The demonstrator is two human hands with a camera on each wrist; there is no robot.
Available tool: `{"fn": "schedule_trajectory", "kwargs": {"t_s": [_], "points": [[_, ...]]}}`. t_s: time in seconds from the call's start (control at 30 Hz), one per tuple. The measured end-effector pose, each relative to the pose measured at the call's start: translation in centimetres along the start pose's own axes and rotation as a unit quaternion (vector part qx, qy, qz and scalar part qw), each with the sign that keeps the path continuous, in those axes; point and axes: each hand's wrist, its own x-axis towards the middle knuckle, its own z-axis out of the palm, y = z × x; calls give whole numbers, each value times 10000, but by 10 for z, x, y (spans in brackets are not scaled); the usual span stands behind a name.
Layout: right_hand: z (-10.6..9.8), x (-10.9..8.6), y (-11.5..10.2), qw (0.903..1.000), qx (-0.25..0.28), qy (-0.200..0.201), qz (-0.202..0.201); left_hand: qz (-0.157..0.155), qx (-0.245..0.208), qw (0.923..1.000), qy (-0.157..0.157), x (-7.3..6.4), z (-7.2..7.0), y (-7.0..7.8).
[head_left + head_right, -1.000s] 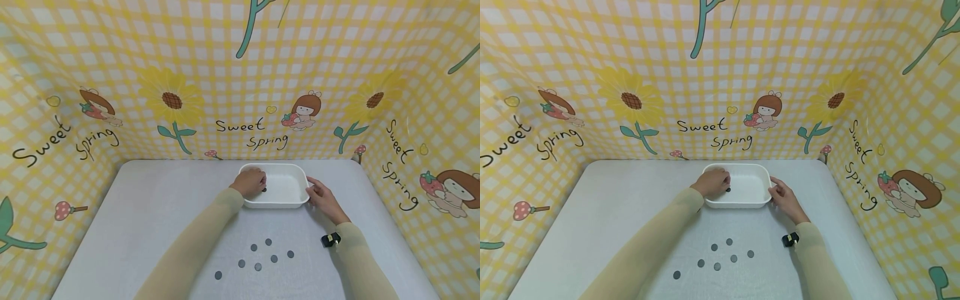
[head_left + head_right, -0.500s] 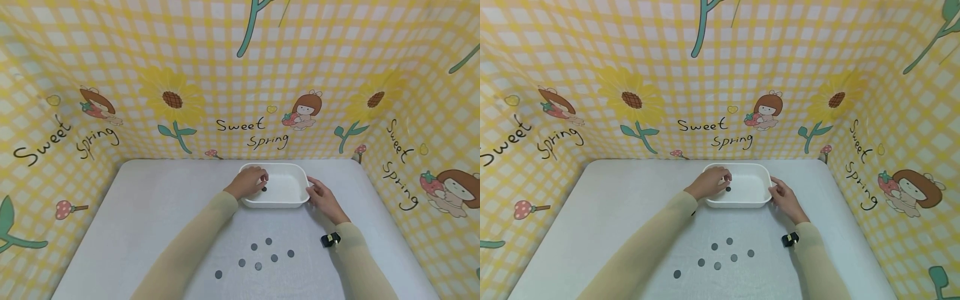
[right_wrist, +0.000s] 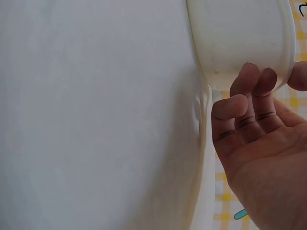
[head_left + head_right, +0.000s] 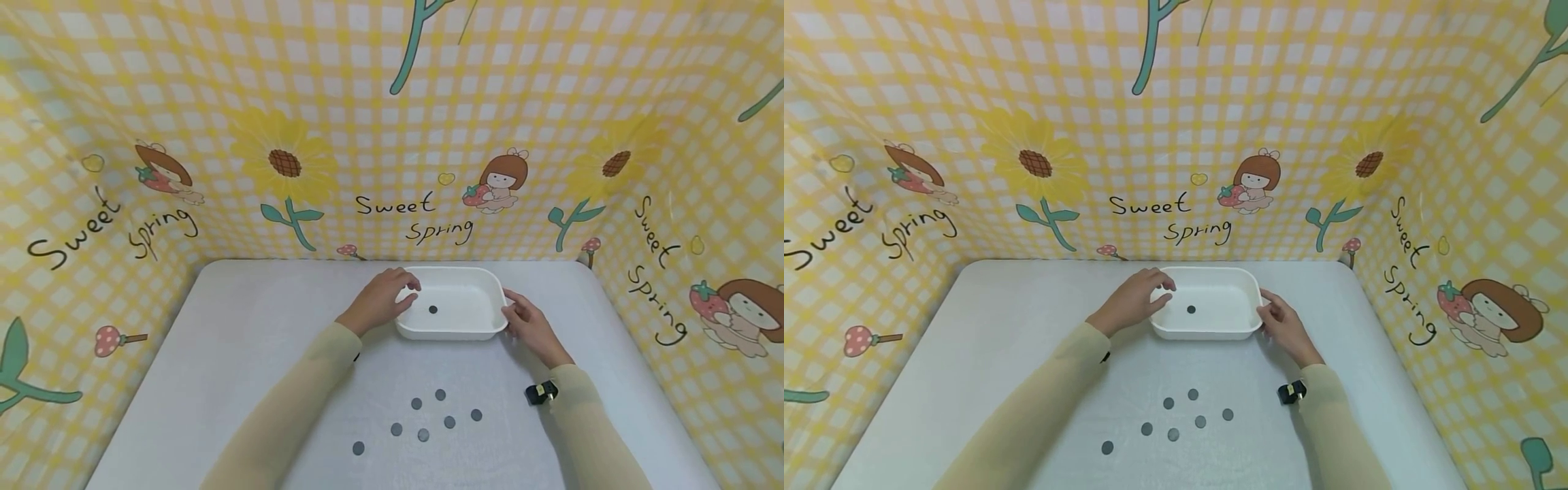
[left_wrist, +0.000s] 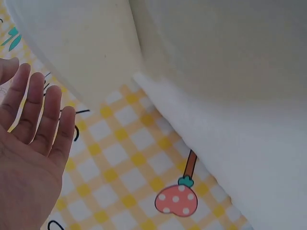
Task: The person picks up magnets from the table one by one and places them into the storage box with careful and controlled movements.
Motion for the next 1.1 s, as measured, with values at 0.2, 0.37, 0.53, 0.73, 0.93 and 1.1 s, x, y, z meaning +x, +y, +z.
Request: {"fn": "schedule_trajectory", "kwargs": {"t_s": [0.2, 0.37, 0.53, 0.73, 0.93, 1.1], "points": [[0, 2, 8, 10000, 36, 59, -45, -35, -4, 10000, 52, -20, -7, -9], [0, 2, 7, 10000, 18, 77, -53, -78, 17, 10000, 33, -37, -11, -15], [0, 2, 7, 9999, -3, 97, -40, -42, 25, 10000, 3, -55, -13, -19], [0, 2, 9, 9999, -55, 107, -92, 1, -9, 10000, -98, -75, -14, -16], [0, 3, 9, 9999, 44, 94, -62, 164, -67, 9998, -134, -92, -12, -11], [0, 2, 8, 9999, 98, 54, -123, 222, -58, 9996, -161, -105, -6, -7]]}}
